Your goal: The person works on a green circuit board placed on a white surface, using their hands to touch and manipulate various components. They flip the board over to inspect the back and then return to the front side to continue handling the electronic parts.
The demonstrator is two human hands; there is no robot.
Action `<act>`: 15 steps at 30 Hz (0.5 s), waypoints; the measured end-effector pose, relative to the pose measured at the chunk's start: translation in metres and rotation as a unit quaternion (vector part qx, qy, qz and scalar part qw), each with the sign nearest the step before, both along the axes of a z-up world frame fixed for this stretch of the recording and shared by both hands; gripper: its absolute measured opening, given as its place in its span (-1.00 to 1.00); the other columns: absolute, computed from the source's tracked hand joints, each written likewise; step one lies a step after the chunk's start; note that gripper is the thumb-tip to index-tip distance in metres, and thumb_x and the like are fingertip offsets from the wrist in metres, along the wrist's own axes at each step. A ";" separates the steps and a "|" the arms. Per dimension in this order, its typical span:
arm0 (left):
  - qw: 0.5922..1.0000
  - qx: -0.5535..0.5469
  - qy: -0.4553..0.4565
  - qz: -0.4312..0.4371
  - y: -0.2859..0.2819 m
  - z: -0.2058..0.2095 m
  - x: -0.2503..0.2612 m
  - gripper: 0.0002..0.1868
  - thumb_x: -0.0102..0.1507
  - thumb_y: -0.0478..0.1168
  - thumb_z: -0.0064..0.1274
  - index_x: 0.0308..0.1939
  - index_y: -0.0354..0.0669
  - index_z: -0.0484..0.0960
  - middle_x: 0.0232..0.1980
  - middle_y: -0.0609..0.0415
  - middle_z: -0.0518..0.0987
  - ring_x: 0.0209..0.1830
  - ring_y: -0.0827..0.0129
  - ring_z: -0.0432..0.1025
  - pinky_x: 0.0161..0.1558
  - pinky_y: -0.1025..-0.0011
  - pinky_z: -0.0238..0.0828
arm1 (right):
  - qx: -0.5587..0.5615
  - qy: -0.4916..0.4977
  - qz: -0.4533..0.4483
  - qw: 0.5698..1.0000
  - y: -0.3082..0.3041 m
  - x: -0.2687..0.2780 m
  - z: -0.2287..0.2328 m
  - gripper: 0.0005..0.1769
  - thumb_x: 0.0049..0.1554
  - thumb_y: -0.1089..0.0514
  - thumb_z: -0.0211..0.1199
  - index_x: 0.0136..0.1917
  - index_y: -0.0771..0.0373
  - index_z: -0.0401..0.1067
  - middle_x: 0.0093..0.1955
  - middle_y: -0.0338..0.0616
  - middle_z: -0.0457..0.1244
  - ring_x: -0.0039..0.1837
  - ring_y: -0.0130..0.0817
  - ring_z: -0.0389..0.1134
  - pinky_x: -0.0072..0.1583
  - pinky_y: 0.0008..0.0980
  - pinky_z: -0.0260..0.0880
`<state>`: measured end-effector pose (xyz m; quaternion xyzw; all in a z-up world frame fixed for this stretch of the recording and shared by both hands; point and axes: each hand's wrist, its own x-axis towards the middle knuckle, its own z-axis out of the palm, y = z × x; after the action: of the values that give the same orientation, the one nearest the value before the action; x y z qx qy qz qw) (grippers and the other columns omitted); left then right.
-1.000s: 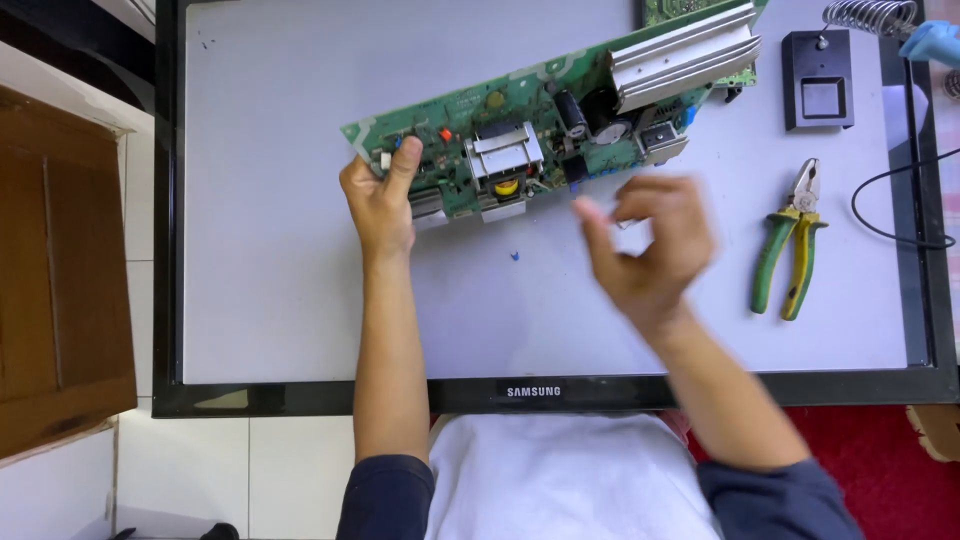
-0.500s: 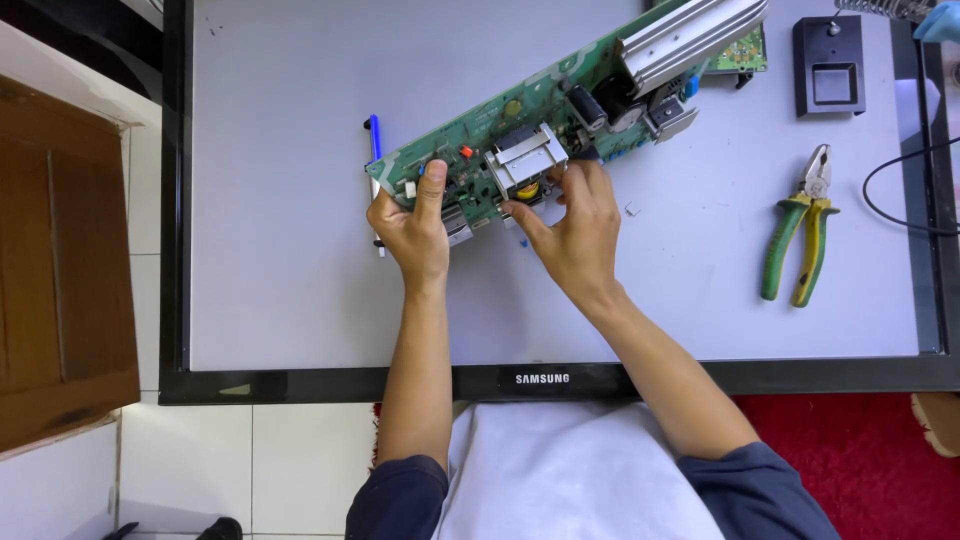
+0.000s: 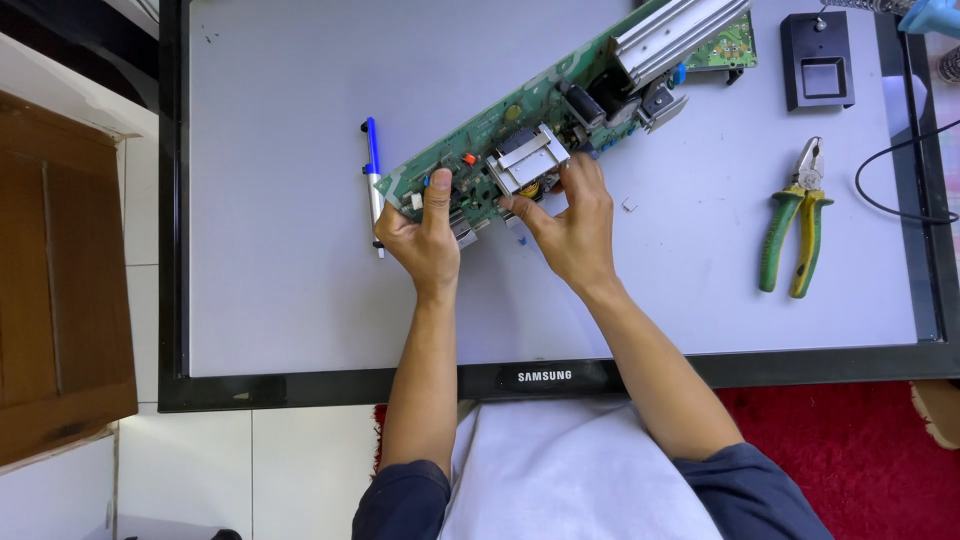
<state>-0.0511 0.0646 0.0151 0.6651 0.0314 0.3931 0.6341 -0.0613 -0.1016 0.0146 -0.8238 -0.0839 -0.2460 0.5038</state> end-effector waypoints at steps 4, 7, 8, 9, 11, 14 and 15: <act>1.000 0.004 -0.003 0.011 0.000 0.001 0.001 -0.87 0.33 -0.16 0.36 -0.21 -0.11 0.77 -0.33 0.13 0.74 -0.28 0.67 0.51 -0.17 0.42 0.51 | 0.015 -0.006 -0.020 1.000 0.006 -0.003 -0.014 -0.42 0.04 -0.04 0.70 0.04 0.31 0.41 -0.09 -0.03 0.25 -0.02 -0.03 0.37 0.03 -0.15 0.44; 1.000 0.004 -0.001 0.010 0.001 0.006 0.005 -0.88 0.33 -0.17 0.36 -0.21 -0.11 0.78 -0.34 0.14 0.73 -0.30 0.68 0.52 -0.18 0.46 0.50 | 0.008 -0.010 -0.033 0.999 0.016 -0.003 -0.003 -0.43 0.07 -0.02 0.66 0.05 0.32 0.36 -0.10 -0.02 0.23 -0.03 0.00 0.35 0.03 -0.11 0.44; 1.000 0.000 -0.001 0.012 0.001 0.007 0.006 -0.88 0.32 -0.17 0.37 -0.20 -0.11 0.78 -0.33 0.12 0.74 -0.28 0.68 0.52 -0.17 0.46 0.51 | 0.006 -0.008 -0.040 0.999 0.019 -0.003 -0.003 -0.43 0.08 -0.02 0.65 0.05 0.32 0.34 -0.10 -0.02 0.22 -0.04 -0.01 0.34 0.03 -0.11 0.43; 1.000 -0.004 0.002 0.013 0.000 0.006 0.005 -0.88 0.32 -0.17 0.37 -0.20 -0.11 0.79 -0.33 0.10 0.74 -0.27 0.68 0.52 -0.16 0.45 0.51 | 0.003 -0.004 -0.047 0.999 0.021 -0.004 -0.003 -0.42 0.09 -0.03 0.64 0.05 0.31 0.33 -0.11 -0.03 0.21 -0.05 -0.02 0.33 0.03 -0.10 0.42; 1.000 -0.014 0.010 0.001 0.002 0.009 0.009 -0.88 0.34 -0.15 0.34 -0.19 -0.08 0.78 -0.32 0.13 0.74 -0.28 0.66 0.53 -0.13 0.46 0.52 | -0.019 -0.010 -0.048 0.999 0.023 -0.003 0.005 -0.46 0.12 0.02 0.63 0.06 0.31 0.32 -0.10 -0.04 0.18 -0.04 0.00 0.32 0.03 -0.10 0.39; 0.998 -0.054 0.019 -0.016 0.004 0.016 0.014 -0.89 0.35 -0.12 0.33 -0.18 -0.04 0.78 -0.29 0.21 0.73 -0.24 0.71 0.47 -0.09 0.46 0.52 | -0.058 -0.028 -0.043 0.997 0.025 0.001 0.010 -0.46 0.13 0.06 0.61 0.10 0.31 0.31 -0.09 -0.05 0.14 -0.03 0.01 0.28 0.05 -0.10 0.35; 0.996 -0.082 0.018 -0.023 0.005 0.019 0.017 -0.89 0.34 -0.11 0.34 -0.18 -0.02 0.78 -0.27 0.27 0.73 -0.20 0.77 0.40 -0.08 0.44 0.51 | -0.074 -0.039 -0.040 0.996 0.026 0.005 0.011 -0.43 0.12 0.06 0.62 0.14 0.32 0.31 -0.09 -0.06 0.12 -0.02 -0.01 0.26 0.06 -0.09 0.33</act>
<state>-0.0341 0.0697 0.0343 0.6185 0.0600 0.3628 0.6945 -0.0565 -0.0761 0.0257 -0.8509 -0.0889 -0.2912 0.4280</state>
